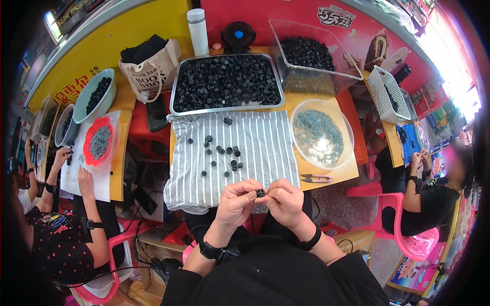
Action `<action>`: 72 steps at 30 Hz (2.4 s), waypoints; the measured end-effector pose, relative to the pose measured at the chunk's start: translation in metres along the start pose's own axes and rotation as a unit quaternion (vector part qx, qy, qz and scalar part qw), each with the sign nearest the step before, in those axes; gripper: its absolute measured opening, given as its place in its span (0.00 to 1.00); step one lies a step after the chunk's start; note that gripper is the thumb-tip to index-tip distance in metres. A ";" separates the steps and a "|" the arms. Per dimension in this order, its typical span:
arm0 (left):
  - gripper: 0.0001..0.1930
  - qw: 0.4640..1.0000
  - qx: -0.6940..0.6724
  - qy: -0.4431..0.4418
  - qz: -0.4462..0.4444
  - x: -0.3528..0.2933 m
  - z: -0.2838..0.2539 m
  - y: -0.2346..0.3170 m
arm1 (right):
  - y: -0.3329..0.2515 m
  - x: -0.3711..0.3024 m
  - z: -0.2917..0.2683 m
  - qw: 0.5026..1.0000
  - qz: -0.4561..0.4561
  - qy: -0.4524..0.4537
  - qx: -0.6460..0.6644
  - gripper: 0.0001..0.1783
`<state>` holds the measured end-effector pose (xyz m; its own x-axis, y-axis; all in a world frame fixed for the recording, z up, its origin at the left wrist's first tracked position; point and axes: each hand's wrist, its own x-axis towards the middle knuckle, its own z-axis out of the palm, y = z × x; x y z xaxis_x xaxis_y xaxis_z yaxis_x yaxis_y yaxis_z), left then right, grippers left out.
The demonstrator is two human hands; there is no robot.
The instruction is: Assembling or sorting small black plastic components on a table.
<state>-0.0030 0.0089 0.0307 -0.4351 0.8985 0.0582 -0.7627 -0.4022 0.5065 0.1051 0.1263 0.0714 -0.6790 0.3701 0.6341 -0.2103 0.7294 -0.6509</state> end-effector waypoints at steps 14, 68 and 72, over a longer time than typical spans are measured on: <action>0.18 0.999 -0.014 0.033 -0.035 -0.002 -0.012 -0.001 | -0.001 0.011 -0.012 0.993 0.050 -0.105 -0.008 0.26; 0.07 0.957 0.207 0.201 0.027 -0.025 -0.034 0.041 | 0.045 0.086 0.040 0.955 0.133 -0.250 -0.088 0.10; 0.07 0.958 0.203 0.198 0.046 -0.028 -0.037 0.039 | 0.058 0.087 0.068 0.946 0.126 -0.244 -0.173 0.08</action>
<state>-0.0382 -0.0381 0.0168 -0.7004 0.6929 -0.1715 -0.4979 -0.3021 0.8129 -0.0138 0.1615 0.0601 -0.9385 0.3094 0.1532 0.1871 0.8287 -0.5275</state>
